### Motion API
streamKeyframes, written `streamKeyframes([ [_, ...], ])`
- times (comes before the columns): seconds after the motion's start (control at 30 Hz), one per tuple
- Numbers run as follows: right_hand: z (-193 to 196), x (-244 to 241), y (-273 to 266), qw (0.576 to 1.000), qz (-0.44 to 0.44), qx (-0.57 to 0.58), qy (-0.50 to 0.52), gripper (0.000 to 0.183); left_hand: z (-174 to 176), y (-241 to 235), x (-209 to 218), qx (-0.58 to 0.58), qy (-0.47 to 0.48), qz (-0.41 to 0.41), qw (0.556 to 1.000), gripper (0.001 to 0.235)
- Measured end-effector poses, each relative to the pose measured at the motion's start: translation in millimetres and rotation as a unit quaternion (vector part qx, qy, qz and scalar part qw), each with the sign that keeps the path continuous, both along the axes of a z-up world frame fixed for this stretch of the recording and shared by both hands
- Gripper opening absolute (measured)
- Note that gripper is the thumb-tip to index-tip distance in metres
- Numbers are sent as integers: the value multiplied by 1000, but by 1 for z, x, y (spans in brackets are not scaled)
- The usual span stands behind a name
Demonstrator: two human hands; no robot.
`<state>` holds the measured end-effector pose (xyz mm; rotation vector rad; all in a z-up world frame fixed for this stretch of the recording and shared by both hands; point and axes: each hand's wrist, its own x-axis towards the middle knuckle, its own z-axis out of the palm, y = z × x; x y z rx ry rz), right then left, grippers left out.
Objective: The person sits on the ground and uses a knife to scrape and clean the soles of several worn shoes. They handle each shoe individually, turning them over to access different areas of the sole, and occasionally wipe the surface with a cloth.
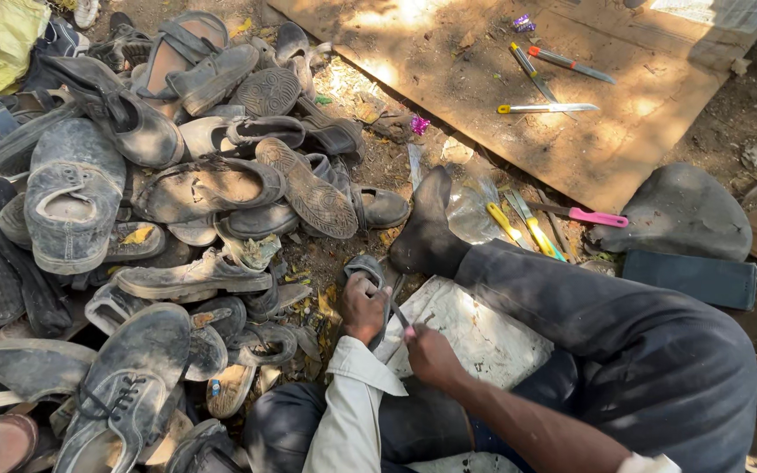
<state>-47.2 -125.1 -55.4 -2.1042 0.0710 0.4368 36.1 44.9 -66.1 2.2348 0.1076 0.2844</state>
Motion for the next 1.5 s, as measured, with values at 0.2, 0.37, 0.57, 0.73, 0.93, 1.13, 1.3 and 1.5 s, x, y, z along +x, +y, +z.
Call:
streamKeyframes([
  [0.2,14,36,-3,997,-3,-1,77,30,14,-19,-6,-21,37,9,999,37],
  [0.37,4,13,-2,999,-5,-36,-30,31,32,-30,-17,-66,42,16,997,36],
  [0.57,40,-31,-33,995,-2,5,97,31,50,-26,-13,-188,103,57,975,37],
  [0.73,45,7,-16,994,37,-39,90,39,46,-29,-21,-222,96,56,969,31],
  [0.93,60,-71,-48,995,95,-19,15,27,14,-19,-20,-461,130,89,873,23],
  [1.13,71,-45,-29,984,34,38,169,28,53,-26,-33,-271,162,87,945,27],
  [1.3,85,-33,-41,941,-51,88,322,23,63,-44,-41,-308,122,72,941,30],
  [1.5,61,-17,-67,978,37,-50,200,34,45,-59,-41,-344,162,114,918,32],
])
